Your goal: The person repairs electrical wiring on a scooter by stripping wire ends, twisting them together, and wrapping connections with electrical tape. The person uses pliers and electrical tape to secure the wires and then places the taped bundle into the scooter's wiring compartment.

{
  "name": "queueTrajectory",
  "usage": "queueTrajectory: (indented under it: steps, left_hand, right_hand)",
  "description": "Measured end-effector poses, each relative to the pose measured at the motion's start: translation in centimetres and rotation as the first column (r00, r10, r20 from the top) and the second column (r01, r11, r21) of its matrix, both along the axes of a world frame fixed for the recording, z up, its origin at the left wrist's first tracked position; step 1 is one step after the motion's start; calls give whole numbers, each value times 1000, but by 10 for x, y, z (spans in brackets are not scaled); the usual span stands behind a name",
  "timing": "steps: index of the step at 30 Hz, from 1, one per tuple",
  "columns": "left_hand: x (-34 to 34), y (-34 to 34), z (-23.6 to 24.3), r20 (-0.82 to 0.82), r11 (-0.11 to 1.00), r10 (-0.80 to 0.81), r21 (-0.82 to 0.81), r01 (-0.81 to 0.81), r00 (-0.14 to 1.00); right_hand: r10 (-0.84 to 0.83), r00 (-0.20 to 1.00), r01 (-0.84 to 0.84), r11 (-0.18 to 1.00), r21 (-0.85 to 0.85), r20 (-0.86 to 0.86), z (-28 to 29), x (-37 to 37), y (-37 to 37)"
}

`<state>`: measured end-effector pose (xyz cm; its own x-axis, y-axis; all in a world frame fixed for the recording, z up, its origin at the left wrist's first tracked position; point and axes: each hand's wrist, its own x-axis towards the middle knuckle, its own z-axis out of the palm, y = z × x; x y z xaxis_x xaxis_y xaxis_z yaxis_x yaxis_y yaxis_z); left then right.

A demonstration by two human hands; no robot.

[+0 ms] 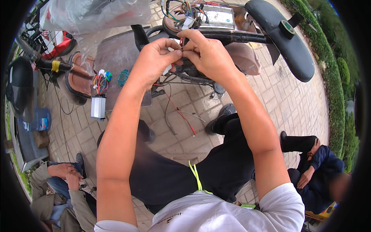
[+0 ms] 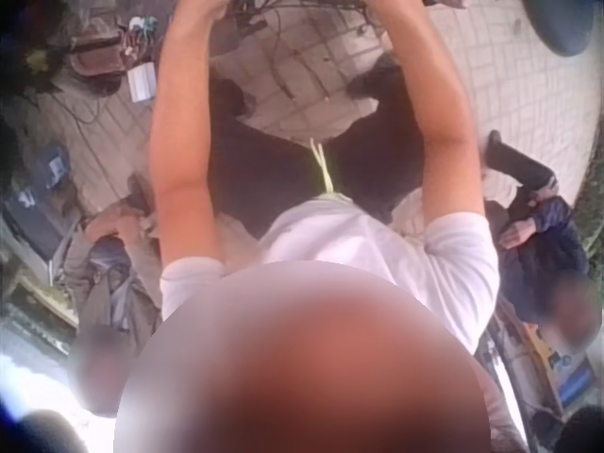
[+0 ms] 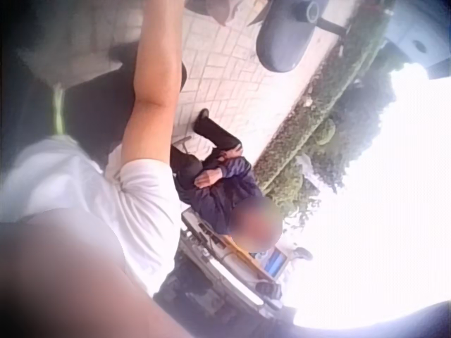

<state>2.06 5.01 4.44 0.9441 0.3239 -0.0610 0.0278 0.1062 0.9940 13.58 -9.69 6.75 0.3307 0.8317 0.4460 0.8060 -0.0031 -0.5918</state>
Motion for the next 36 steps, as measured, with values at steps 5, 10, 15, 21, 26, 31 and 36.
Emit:
queueTrajectory:
  steps: [5, 10, 15, 21, 26, 31, 36]
  left_hand:
    - [0, 4, 1, -7, 999, -47, 13, 47, 999]
    - [2, 5, 2, -10, 996, -80, 41, 80, 997]
    - [1, 3, 6, -30, 997, -47, 52, 48, 998]
    - [1, -9, 3, -23, 991, 89, -95, -90, 996]
    - [2, -13, -6, 6, 971, 132, -201, -128, 991]
    - [1, -18, -5, 27, 971, 155, -188, -147, 988]
    - [-1, -32, -1, 57, 946, 270, 167, -276, 961]
  right_hand:
    - [-3, 1000, 2, 1000, -27, -25, -1, 2, -1]
    - [-43, 999, 42, 998, -44, -19, -3, 2, -4]
    - [-49, 999, 48, 998, -33, -24, -3, 2, -4]
    - [-131, 989, 118, 980, 160, 72, -18, -5, -3]
    - [-168, 947, 67, 936, 345, 273, -33, -7, -1]
    - [-185, 937, 93, 950, 299, 296, -31, -8, -1]
    - [-233, 877, 205, 973, 109, 420, -15, -15, -2]
